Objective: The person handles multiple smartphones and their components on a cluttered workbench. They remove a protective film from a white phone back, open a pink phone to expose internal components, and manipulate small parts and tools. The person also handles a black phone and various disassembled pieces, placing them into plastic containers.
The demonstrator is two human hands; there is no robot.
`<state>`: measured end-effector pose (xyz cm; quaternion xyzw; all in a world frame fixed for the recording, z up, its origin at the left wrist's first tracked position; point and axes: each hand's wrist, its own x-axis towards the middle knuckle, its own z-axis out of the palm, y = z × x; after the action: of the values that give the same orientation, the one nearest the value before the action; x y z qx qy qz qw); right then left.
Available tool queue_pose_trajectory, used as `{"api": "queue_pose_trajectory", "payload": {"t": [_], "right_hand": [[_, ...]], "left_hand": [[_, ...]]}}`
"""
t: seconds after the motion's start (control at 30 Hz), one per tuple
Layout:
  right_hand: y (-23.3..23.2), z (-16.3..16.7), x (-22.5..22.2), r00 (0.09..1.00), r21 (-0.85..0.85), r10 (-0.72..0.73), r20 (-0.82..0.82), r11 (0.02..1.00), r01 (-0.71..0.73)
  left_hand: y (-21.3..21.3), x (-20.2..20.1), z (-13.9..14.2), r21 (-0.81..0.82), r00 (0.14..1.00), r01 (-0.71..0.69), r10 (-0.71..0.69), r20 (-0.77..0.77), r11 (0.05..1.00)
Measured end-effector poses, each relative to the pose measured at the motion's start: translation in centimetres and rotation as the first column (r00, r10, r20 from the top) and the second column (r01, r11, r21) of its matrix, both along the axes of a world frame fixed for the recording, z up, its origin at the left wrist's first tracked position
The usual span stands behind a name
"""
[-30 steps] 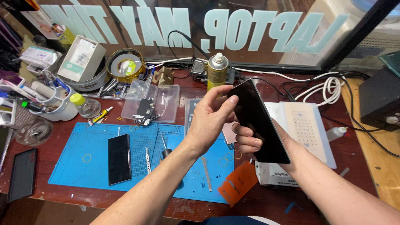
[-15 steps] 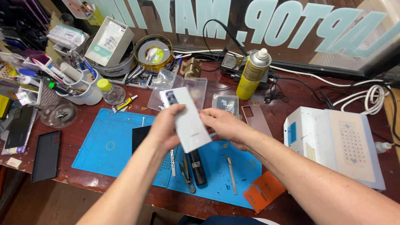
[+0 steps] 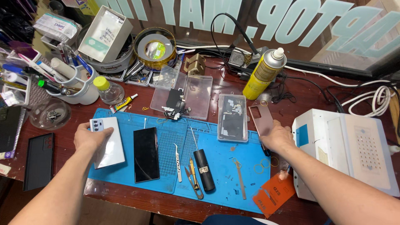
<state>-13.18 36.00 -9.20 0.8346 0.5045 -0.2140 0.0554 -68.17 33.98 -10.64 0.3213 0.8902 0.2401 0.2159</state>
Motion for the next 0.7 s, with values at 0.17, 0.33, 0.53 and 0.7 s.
{"api": "queue_pose_trajectory", "payload": {"t": [0.17,0.33,0.53,0.7], "right_hand": [[-0.7,0.1,-1.0,0.992,0.121,0.127,0.027,0.984,-0.130],[-0.1,-1.4,-4.0,0.978,0.166,0.019,-0.209,0.986,0.016],[-1.4,-1.7,-4.0,0.971,0.188,0.049,-0.233,0.982,-0.004],[-3.9,-1.2,-2.0,0.969,0.112,-0.050,-0.242,0.991,0.080]], "left_hand": [[-0.1,0.2,-2.6,-0.087,0.982,0.088,-0.101,-0.160,0.992],[0.9,2.1,-2.5,-0.262,0.959,0.118,-0.179,-0.222,0.958],[1.3,8.3,-1.6,0.113,0.893,0.309,-0.247,-0.377,0.944],[2.7,15.4,-1.7,0.189,0.894,0.440,-0.447,-0.006,0.878]]}}
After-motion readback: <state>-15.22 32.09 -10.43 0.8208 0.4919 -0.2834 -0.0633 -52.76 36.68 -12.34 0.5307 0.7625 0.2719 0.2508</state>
